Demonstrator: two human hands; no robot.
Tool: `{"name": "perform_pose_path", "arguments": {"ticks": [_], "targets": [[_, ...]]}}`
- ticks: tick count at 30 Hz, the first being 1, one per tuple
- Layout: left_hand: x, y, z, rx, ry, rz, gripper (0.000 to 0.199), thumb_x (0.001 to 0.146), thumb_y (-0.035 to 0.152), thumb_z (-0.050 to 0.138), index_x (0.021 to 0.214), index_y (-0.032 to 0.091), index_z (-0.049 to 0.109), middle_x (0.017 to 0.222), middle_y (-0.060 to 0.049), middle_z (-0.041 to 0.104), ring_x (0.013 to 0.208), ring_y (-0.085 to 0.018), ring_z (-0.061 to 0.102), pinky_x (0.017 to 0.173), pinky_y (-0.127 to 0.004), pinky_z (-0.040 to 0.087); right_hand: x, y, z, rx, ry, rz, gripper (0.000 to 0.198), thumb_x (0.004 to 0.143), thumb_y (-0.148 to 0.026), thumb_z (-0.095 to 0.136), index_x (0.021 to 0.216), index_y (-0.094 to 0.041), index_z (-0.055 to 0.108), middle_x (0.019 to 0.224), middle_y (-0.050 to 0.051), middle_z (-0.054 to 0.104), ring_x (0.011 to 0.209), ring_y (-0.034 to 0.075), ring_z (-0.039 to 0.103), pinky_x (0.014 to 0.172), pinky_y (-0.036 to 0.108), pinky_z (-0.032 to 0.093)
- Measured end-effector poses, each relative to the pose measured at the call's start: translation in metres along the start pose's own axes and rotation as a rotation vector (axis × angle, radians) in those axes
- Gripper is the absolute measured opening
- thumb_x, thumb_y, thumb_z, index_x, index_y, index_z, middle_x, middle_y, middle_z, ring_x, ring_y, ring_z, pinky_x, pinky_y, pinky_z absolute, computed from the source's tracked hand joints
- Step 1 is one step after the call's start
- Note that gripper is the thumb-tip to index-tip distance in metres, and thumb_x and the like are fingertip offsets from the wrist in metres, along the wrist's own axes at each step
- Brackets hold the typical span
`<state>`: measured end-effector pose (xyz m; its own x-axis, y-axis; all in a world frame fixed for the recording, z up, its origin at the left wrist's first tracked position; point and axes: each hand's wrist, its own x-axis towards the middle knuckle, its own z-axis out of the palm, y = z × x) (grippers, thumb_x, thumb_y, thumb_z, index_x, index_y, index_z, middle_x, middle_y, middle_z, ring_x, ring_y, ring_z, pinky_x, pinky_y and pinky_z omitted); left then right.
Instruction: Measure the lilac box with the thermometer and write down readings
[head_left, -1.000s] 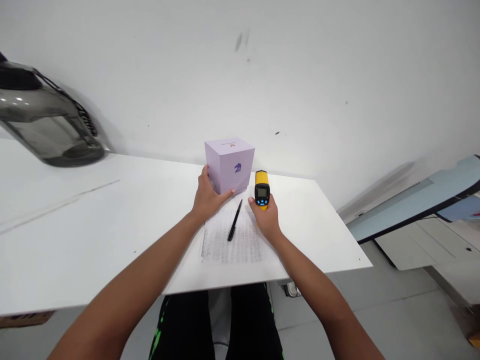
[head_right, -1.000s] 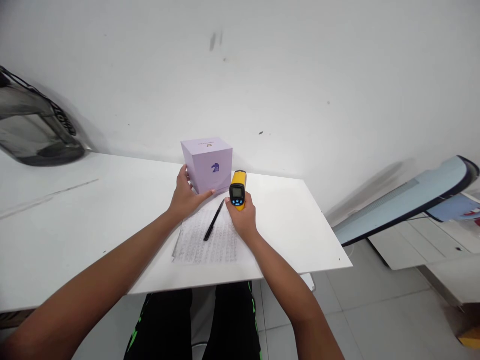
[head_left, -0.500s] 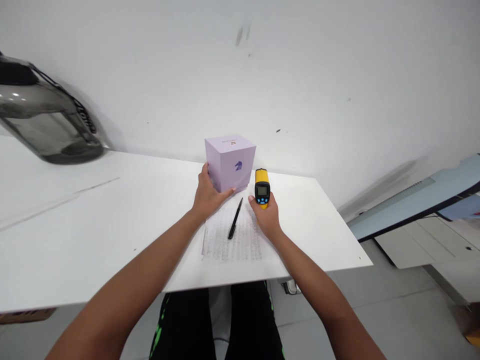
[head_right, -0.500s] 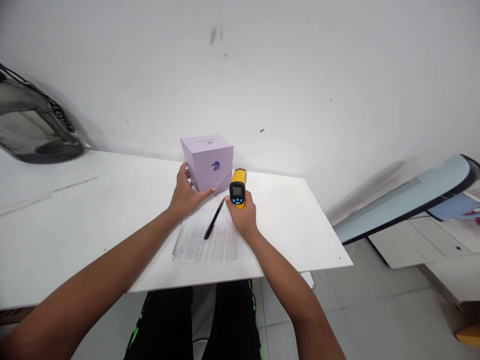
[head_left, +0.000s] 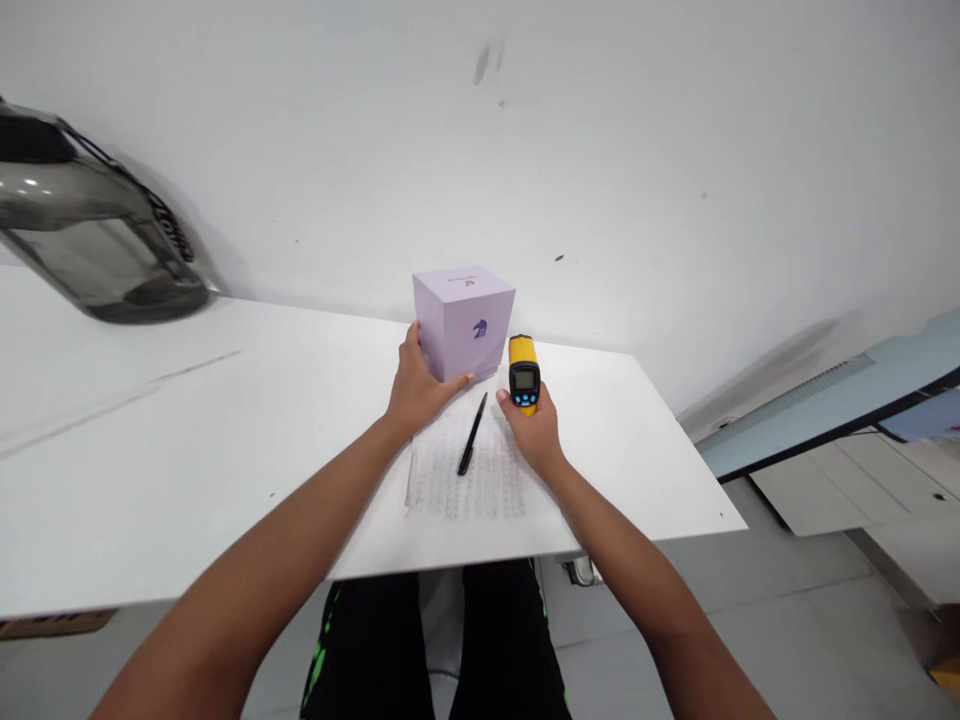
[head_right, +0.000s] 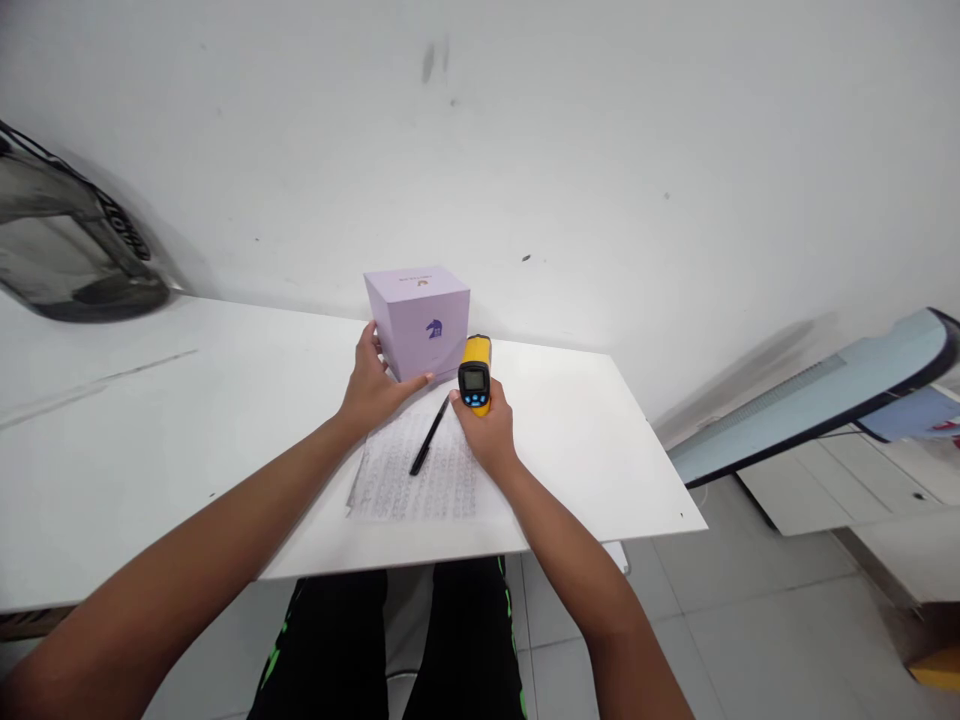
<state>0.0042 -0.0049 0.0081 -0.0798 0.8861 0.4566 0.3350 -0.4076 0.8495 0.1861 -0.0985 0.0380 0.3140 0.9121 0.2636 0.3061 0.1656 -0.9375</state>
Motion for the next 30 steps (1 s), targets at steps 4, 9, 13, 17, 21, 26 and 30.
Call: {"name": "perform_pose_path", "arguments": {"ticks": [4,9,13,17,21,26,30], "targets": [[0.000,0.003,-0.001,-0.004,-0.039,-0.024,0.127,0.060,0.057,0.088,0.159,0.030,0.014,0.160,-0.019,0.029,0.147,-0.038,0.035,0.113,-0.055,0.041,0.000,0.001,0.000,0.010,-0.043,-0.014,0.042,0.078,-0.058,0.072,0.096,-0.022,0.061,0.081,-0.001,0.060,0.075,0.017,0.056,0.074,0.032,0.048],[-0.001,0.006,-0.002,-0.019,-0.035,-0.039,0.127,0.059,0.057,0.089,0.159,0.031,0.014,0.158,-0.019,0.031,0.146,-0.039,0.037,0.112,-0.057,0.042,0.001,0.005,0.001,0.032,-0.091,0.014,0.044,0.077,-0.060,0.072,0.098,-0.022,0.062,0.080,-0.001,0.059,0.071,0.016,0.054,0.068,0.031,0.049],[0.000,0.008,-0.003,-0.049,-0.024,-0.087,0.126,0.058,0.056,0.089,0.157,0.031,0.016,0.156,-0.019,0.033,0.145,-0.038,0.038,0.112,-0.056,0.044,0.002,0.006,0.000,0.043,-0.085,0.030,0.043,0.076,-0.060,0.074,0.093,-0.022,0.061,0.079,-0.001,0.059,0.067,0.015,0.054,0.065,0.031,0.049],[0.003,0.014,-0.003,-0.135,0.017,-0.156,0.124,0.056,0.051,0.091,0.155,0.031,0.019,0.153,-0.018,0.037,0.141,-0.035,0.044,0.108,-0.051,0.050,0.003,0.001,0.000,0.085,-0.098,0.083,0.043,0.074,-0.059,0.075,0.086,-0.022,0.057,0.071,-0.003,0.056,0.060,0.014,0.053,0.058,0.030,0.048],[0.005,0.022,-0.004,-0.215,0.091,-0.240,0.118,0.059,0.045,0.090,0.153,0.030,0.021,0.147,-0.017,0.043,0.135,-0.034,0.051,0.104,-0.050,0.053,0.004,-0.003,-0.001,0.197,-0.178,0.199,0.044,0.072,-0.059,0.076,0.086,-0.022,0.056,0.062,-0.006,0.054,0.050,0.012,0.051,0.052,0.028,0.045],[0.005,0.028,-0.005,-0.251,0.123,-0.292,0.113,0.063,0.046,0.088,0.152,0.028,0.021,0.143,-0.017,0.048,0.132,-0.034,0.055,0.103,-0.050,0.054,0.004,-0.006,-0.001,0.246,-0.243,0.254,0.046,0.071,-0.058,0.077,0.090,-0.020,0.059,0.059,-0.006,0.054,0.047,0.011,0.051,0.049,0.027,0.044],[0.003,0.027,-0.003,-0.263,0.099,-0.279,0.112,0.062,0.047,0.088,0.151,0.029,0.022,0.144,-0.017,0.047,0.132,-0.034,0.055,0.104,-0.050,0.053,0.004,-0.009,-0.002,0.238,-0.252,0.249,0.046,0.071,-0.057,0.078,0.090,-0.019,0.059,0.058,-0.007,0.054,0.046,0.011,0.051,0.049,0.027,0.045]]}}
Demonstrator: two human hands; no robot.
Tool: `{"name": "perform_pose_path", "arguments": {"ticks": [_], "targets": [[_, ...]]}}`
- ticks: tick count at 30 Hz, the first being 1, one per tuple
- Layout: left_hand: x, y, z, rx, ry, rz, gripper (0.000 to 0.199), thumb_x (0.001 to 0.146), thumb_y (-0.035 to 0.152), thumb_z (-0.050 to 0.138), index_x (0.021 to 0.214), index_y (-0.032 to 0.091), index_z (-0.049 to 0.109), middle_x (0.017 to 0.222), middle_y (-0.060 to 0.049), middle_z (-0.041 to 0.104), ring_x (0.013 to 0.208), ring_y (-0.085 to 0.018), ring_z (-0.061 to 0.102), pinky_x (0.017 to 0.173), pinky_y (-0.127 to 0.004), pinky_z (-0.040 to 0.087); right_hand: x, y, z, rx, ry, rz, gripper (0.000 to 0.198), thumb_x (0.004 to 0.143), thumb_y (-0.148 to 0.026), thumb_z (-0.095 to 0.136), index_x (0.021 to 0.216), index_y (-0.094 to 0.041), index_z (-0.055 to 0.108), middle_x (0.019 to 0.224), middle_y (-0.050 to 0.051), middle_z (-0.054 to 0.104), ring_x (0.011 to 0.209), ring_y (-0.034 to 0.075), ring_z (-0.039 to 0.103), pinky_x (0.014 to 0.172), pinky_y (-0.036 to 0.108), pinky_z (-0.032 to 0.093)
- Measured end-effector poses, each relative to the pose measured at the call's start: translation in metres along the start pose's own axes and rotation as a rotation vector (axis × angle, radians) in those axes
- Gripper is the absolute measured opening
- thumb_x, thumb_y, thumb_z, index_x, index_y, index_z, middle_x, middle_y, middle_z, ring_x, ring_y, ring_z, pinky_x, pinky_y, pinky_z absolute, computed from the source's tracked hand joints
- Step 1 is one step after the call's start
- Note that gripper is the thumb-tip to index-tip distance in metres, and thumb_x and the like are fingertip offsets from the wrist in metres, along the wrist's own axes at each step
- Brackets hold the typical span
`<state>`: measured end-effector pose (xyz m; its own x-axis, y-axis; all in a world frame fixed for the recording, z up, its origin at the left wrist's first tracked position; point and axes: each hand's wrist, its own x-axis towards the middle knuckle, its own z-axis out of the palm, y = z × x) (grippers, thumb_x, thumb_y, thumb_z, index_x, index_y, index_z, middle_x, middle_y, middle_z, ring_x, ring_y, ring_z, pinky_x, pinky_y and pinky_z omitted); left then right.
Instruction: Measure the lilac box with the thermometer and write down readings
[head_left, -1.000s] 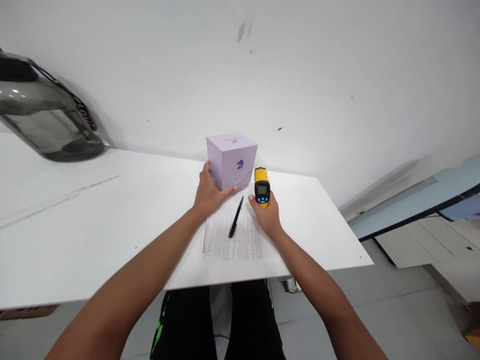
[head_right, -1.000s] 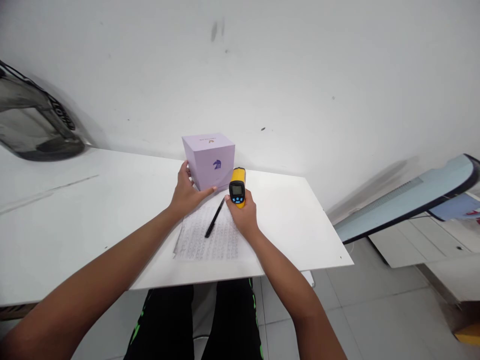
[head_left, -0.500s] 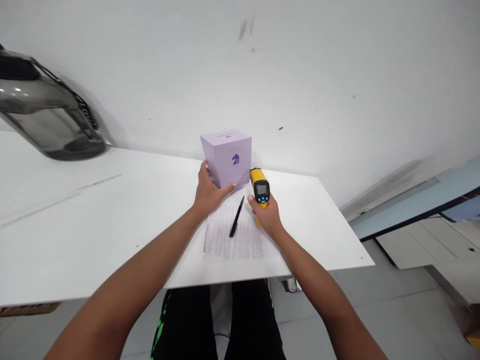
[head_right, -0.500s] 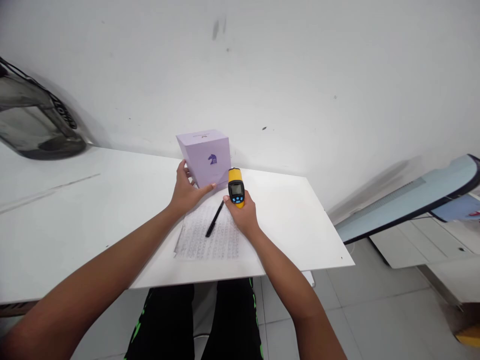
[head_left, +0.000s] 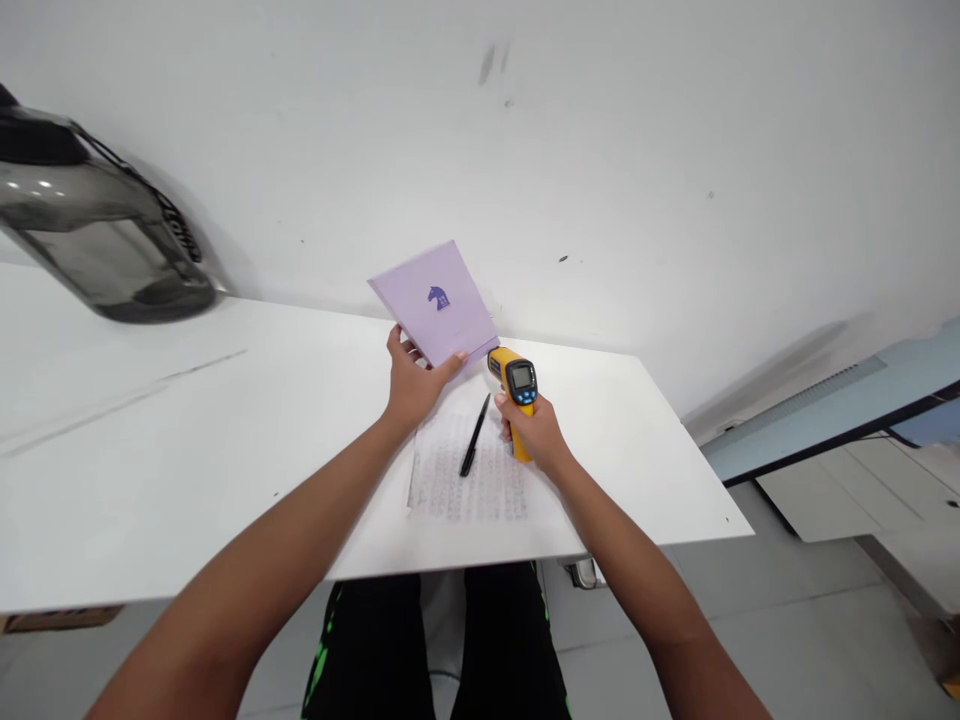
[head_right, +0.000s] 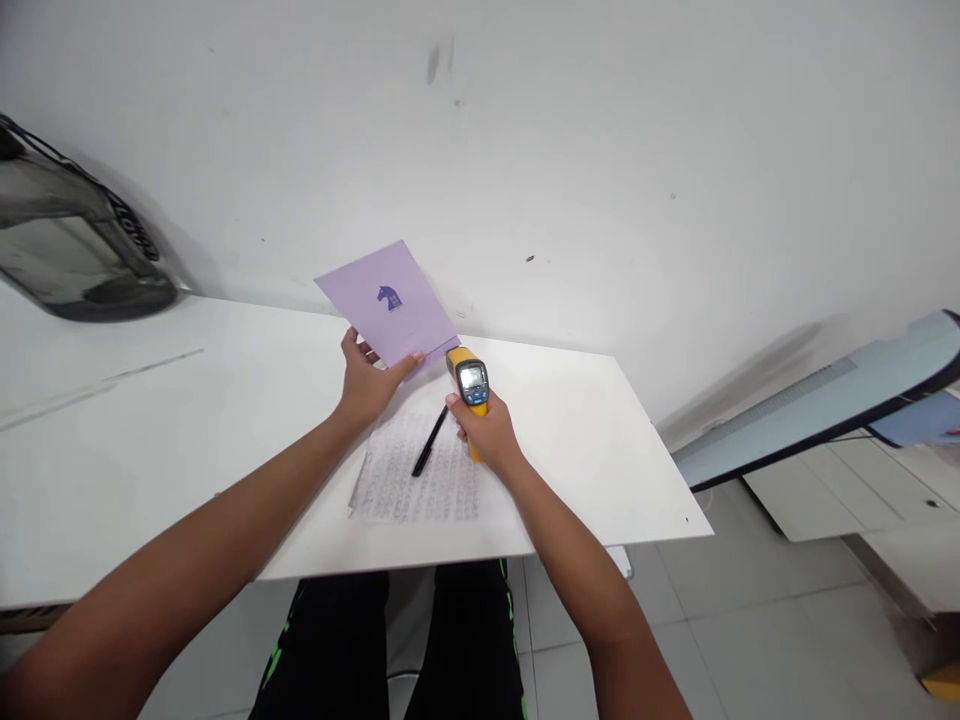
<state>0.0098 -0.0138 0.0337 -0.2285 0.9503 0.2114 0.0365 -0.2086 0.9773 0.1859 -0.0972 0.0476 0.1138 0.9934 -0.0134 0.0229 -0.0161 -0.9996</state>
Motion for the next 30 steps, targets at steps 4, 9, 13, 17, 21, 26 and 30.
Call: {"name": "perform_pose_path", "arguments": {"ticks": [4,9,13,17,21,26,30], "targets": [[0.001,-0.003,0.002,-0.045,-0.049,0.039,0.113,0.060,0.045,0.090,0.151,0.031,0.023,0.149,-0.016,0.044,0.133,-0.032,0.055,0.104,-0.048,0.054,0.000,-0.002,0.000,-0.007,-0.002,0.008,0.046,0.070,-0.057,0.078,0.089,-0.019,0.060,0.057,-0.006,0.054,0.046,0.011,0.051,0.048,0.028,0.045],[0.005,-0.009,-0.001,-0.032,-0.074,0.088,0.113,0.061,0.050,0.089,0.152,0.032,0.024,0.148,-0.015,0.047,0.129,-0.031,0.059,0.105,-0.049,0.052,0.000,-0.001,0.000,-0.022,-0.006,-0.002,0.046,0.070,-0.057,0.077,0.088,-0.018,0.061,0.056,-0.006,0.054,0.046,0.012,0.052,0.048,0.028,0.045],[0.005,-0.011,-0.003,-0.004,-0.057,0.093,0.110,0.061,0.050,0.089,0.151,0.032,0.028,0.146,-0.014,0.050,0.128,-0.032,0.059,0.104,-0.050,0.053,0.000,-0.003,-0.001,-0.015,-0.005,0.019,0.047,0.068,-0.056,0.079,0.088,-0.018,0.061,0.056,-0.006,0.054,0.046,0.011,0.051,0.049,0.028,0.046],[0.000,-0.004,-0.004,0.081,-0.022,0.087,0.114,0.061,0.051,0.088,0.153,0.032,0.024,0.149,-0.014,0.047,0.131,-0.032,0.057,0.106,-0.049,0.050,0.001,-0.003,0.000,0.010,-0.001,0.044,0.048,0.067,-0.057,0.080,0.088,-0.018,0.060,0.056,-0.006,0.055,0.047,0.012,0.051,0.049,0.028,0.046],[-0.003,0.004,-0.007,0.262,0.047,0.076,0.119,0.058,0.054,0.087,0.155,0.031,0.022,0.155,-0.014,0.043,0.137,-0.036,0.052,0.113,-0.054,0.043,0.004,0.004,0.000,-0.021,0.094,-0.023,0.046,0.072,-0.058,0.076,0.088,-0.020,0.058,0.062,-0.005,0.054,0.051,0.012,0.052,0.052,0.028,0.047],[0.004,0.005,-0.012,0.369,0.109,0.061,0.114,0.060,0.054,0.086,0.154,0.027,0.027,0.158,-0.016,0.039,0.142,-0.039,0.044,0.118,-0.056,0.038,0.004,0.011,-0.002,-0.201,0.258,-0.195,0.042,0.076,-0.059,0.072,0.089,-0.021,0.060,0.075,-0.001,0.060,0.068,0.016,0.056,0.064,0.030,0.050],[0.007,0.004,-0.015,0.355,0.143,0.021,0.106,0.064,0.055,0.084,0.151,0.027,0.029,0.154,-0.016,0.043,0.140,-0.039,0.046,0.118,-0.059,0.037,0.000,0.008,-0.002,-0.274,0.259,-0.255,0.041,0.078,-0.055,0.070,0.098,-0.020,0.064,0.078,0.000,0.064,0.073,0.018,0.059,0.070,0.031,0.050]]}}
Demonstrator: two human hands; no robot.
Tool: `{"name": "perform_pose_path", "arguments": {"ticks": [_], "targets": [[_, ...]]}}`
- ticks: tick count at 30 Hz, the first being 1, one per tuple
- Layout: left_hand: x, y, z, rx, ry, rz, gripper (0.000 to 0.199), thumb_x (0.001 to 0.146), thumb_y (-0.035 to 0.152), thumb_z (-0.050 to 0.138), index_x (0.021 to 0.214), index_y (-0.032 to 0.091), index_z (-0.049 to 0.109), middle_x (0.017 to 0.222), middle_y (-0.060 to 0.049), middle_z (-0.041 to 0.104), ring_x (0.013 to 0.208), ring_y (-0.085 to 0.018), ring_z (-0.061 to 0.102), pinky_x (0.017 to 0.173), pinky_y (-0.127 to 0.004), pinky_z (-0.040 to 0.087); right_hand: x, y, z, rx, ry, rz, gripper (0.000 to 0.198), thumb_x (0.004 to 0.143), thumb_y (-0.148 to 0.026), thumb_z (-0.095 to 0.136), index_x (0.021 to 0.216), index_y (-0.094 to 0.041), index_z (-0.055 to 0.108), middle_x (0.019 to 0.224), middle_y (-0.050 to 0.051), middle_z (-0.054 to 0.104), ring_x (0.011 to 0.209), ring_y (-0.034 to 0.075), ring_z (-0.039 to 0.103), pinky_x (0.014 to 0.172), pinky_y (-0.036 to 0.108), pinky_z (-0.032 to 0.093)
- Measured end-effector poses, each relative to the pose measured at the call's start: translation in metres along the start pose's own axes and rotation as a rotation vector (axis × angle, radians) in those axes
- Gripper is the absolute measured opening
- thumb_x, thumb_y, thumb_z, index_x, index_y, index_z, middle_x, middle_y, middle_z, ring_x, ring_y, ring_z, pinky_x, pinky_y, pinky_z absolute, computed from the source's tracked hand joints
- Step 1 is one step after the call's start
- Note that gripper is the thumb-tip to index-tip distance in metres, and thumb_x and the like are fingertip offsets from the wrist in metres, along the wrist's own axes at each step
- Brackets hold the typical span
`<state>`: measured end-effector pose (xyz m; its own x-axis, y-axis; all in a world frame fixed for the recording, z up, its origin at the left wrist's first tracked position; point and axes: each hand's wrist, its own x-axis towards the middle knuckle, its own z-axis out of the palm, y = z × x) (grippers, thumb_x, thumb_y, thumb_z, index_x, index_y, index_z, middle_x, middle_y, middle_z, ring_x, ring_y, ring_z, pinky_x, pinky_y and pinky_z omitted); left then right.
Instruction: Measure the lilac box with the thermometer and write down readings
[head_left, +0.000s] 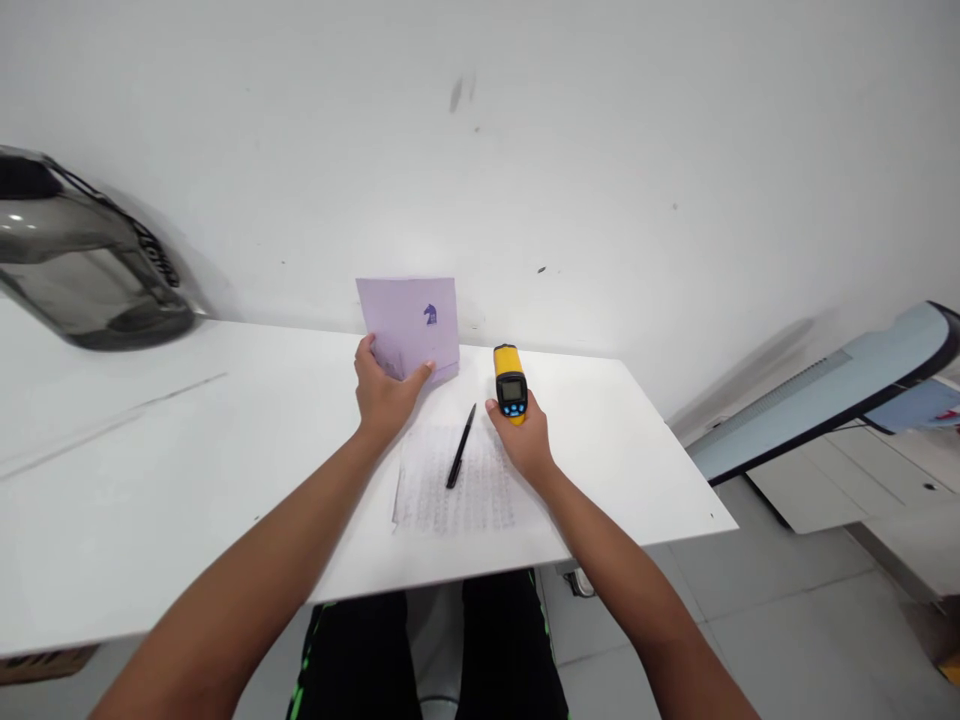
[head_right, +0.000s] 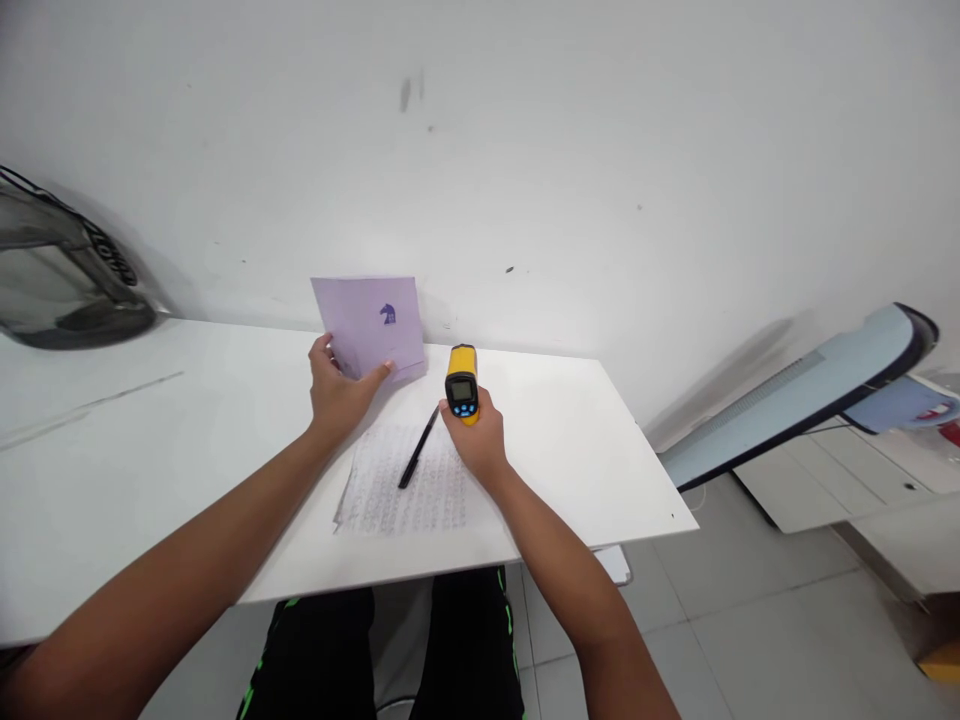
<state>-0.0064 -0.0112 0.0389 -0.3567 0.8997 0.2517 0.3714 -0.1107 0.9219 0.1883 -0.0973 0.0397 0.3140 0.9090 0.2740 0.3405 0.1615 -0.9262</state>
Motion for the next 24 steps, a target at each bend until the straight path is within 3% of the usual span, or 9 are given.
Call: {"name": "perform_pose_path", "arguments": {"ticks": [8,12,15,17,19,24], "targets": [[-0.002,-0.001,0.001,-0.099,0.044,0.059,0.106,0.065,0.054,0.084,0.151,0.028,0.027,0.158,-0.016,0.037,0.142,-0.037,0.044,0.118,-0.058,0.037,0.002,0.002,-0.004,-0.154,-0.020,-0.065,0.049,0.080,-0.056,0.067,0.115,-0.021,0.062,0.088,0.003,0.071,0.080,0.022,0.065,0.076,0.035,0.053],[-0.005,-0.001,0.002,-0.099,0.032,0.131,0.108,0.066,0.051,0.084,0.153,0.028,0.024,0.160,-0.017,0.032,0.145,-0.037,0.042,0.118,-0.055,0.038,0.012,0.002,-0.013,-0.352,0.007,-0.086,0.064,0.081,-0.053,0.066,0.133,-0.019,0.053,0.117,0.012,0.070,0.105,0.030,0.066,0.089,0.041,0.052],[-0.007,-0.001,0.002,-0.064,-0.004,0.164,0.109,0.066,0.050,0.083,0.154,0.028,0.022,0.160,-0.017,0.033,0.145,-0.037,0.041,0.118,-0.055,0.039,0.022,0.003,-0.025,-0.534,0.008,-0.041,0.072,0.083,-0.042,0.063,0.147,-0.015,0.039,0.135,0.019,0.062,0.119,0.034,0.061,0.094,0.043,0.049],[-0.008,0.000,0.002,-0.045,-0.024,0.181,0.109,0.066,0.049,0.083,0.154,0.027,0.023,0.160,-0.017,0.033,0.144,-0.038,0.042,0.117,-0.055,0.040,0.028,0.005,-0.033,-0.692,-0.028,0.038,0.070,0.086,-0.034,0.059,0.149,-0.013,0.036,0.130,0.021,0.065,0.115,0.034,0.063,0.093,0.044,0.046],[-0.009,0.000,0.002,-0.036,-0.043,0.186,0.109,0.066,0.050,0.083,0.154,0.027,0.023,0.159,-0.017,0.033,0.144,-0.038,0.042,0.116,-0.056,0.041,0.034,0.009,-0.040,-0.865,-0.069,0.064,0.061,0.088,-0.032,0.060,0.144,-0.012,0.044,0.123,0.019,0.069,0.112,0.034,0.063,0.097,0.047,0.041],[-0.010,0.000,0.002,-0.026,-0.071,0.176,0.109,0.066,0.050,0.082,0.154,0.025,0.023,0.159,-0.019,0.033,0.143,-0.038,0.042,0.116,-0.055,0.041,0.043,0.020,-0.045,-1.053,-0.125,0.049,0.047,0.092,-0.042,0.061,0.133,-0.018,0.058,0.116,0.014,0.072,0.115,0.032,0.059,0.100,0.046,0.030]]}}
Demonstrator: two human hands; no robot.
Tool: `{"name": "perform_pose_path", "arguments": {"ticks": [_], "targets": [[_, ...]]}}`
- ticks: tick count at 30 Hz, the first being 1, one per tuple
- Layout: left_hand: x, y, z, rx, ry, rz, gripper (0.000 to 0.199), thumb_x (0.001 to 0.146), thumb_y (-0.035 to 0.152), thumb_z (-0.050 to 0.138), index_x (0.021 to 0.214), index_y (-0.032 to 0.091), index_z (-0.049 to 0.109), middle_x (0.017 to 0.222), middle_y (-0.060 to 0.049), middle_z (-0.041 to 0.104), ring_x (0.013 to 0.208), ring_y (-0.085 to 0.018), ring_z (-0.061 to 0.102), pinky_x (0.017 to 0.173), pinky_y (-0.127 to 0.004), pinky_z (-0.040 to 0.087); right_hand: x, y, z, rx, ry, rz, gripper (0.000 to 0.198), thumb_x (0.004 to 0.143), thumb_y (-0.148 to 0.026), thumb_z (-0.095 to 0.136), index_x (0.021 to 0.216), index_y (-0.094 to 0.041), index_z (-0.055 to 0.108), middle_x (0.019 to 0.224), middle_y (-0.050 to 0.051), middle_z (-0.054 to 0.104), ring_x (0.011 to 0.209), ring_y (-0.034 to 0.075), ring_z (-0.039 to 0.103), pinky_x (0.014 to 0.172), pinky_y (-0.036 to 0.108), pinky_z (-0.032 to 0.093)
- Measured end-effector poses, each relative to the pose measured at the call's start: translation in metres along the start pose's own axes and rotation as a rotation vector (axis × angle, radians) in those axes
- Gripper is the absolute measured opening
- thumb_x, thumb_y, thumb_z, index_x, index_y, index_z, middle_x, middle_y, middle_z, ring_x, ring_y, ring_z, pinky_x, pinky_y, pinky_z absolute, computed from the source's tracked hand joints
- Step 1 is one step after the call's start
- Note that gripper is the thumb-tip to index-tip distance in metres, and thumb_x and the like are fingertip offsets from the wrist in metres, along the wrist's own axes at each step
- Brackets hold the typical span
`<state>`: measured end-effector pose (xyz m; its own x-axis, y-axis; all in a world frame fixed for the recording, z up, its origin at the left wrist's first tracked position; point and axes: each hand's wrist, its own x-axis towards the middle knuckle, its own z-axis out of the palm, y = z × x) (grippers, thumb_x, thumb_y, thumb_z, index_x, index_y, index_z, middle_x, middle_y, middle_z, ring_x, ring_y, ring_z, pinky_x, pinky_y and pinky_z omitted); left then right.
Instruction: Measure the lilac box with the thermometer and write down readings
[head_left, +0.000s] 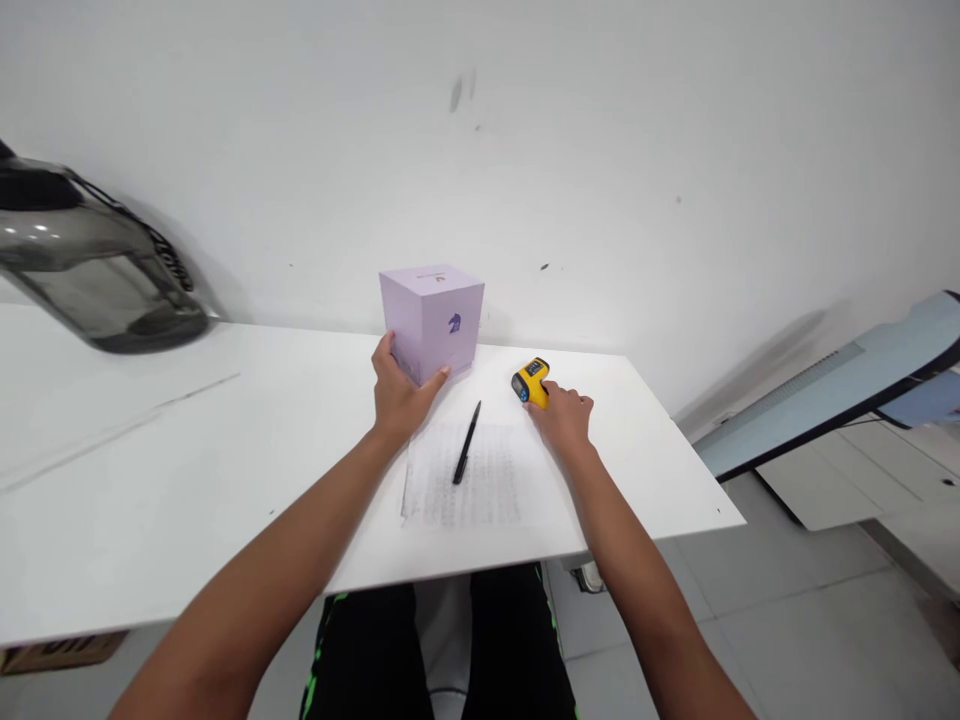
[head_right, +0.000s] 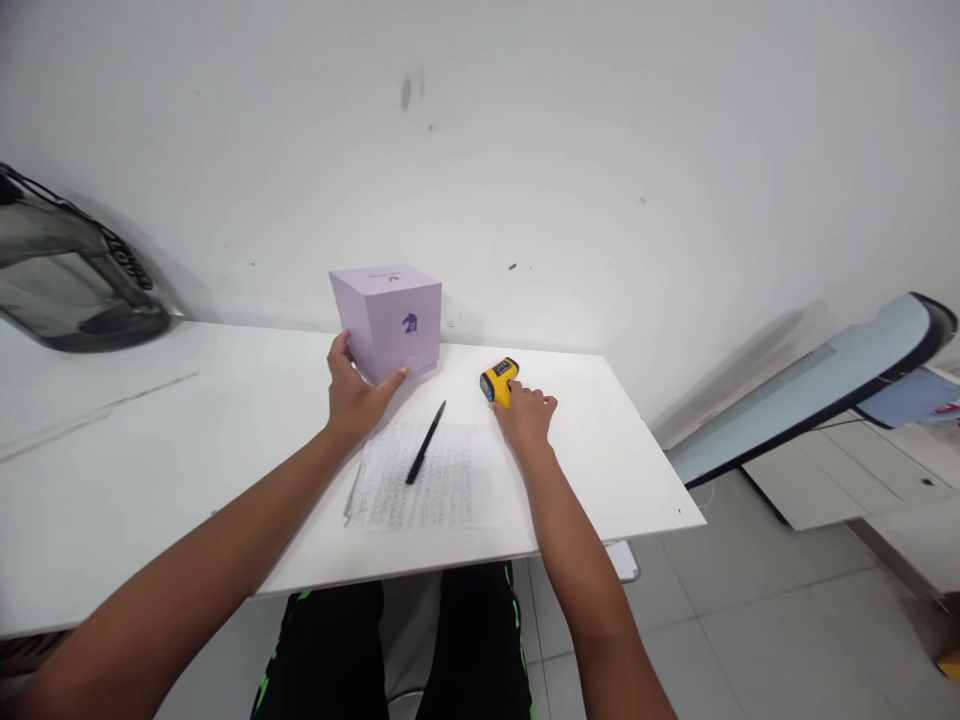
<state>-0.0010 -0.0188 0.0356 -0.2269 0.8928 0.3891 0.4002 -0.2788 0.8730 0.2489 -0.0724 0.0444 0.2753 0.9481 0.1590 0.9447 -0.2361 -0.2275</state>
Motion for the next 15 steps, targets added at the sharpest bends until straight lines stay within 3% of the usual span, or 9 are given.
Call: {"name": "perform_pose_path", "arguments": {"ticks": [3,7,9,13,15], "targets": [[0.000,0.000,0.001,-0.002,-0.015,-0.020,0.107,0.066,0.050,0.082,0.153,0.025,0.024,0.158,-0.018,0.034,0.143,-0.037,0.043,0.116,-0.054,0.041,0.001,0.000,0.002,-0.021,0.006,-0.005,0.047,0.094,-0.048,0.059,0.133,-0.021,0.061,0.119,0.014,0.072,0.115,0.031,0.059,0.099,0.045,0.031],[0.001,0.000,0.001,-0.003,-0.047,-0.033,0.104,0.067,0.051,0.081,0.151,0.026,0.025,0.157,-0.017,0.035,0.144,-0.037,0.042,0.116,-0.053,0.042,-0.006,-0.006,-0.003,-0.107,0.158,-0.094,0.041,0.095,-0.040,0.062,0.130,-0.019,0.063,0.130,0.017,0.065,0.119,0.032,0.054,0.101,0.047,0.031],[0.001,-0.001,0.002,-0.007,-0.055,-0.027,0.104,0.067,0.052,0.082,0.150,0.027,0.025,0.157,-0.017,0.035,0.144,-0.037,0.042,0.115,-0.054,0.042,-0.010,-0.012,-0.004,-0.145,0.193,-0.261,0.035,0.097,-0.028,0.059,0.131,-0.020,0.064,0.125,0.017,0.066,0.115,0.030,0.056,0.100,0.046,0.031],[0.001,-0.003,0.003,-0.014,-0.048,-0.002,0.101,0.068,0.051,0.081,0.149,0.026,0.027,0.155,-0.018,0.036,0.145,-0.037,0.041,0.115,-0.054,0.042,-0.016,-0.032,0.000,-0.200,-0.022,-0.809,0.038,0.098,-0.008,0.049,0.127,-0.024,0.067,0.098,0.011,0.071,0.090,0.023,0.061,0.084,0.038,0.038],[0.001,-0.004,0.005,-0.022,-0.035,0.005,0.100,0.068,0.050,0.081,0.149,0.026,0.027,0.155,-0.019,0.036,0.145,-0.037,0.041,0.116,-0.054,0.041,-0.018,-0.041,0.003,-0.217,-0.070,-0.998,0.041,0.097,-0.003,0.048,0.126,-0.024,0.067,0.094,0.009,0.070,0.084,0.021,0.061,0.079,0.036,0.038]]}}
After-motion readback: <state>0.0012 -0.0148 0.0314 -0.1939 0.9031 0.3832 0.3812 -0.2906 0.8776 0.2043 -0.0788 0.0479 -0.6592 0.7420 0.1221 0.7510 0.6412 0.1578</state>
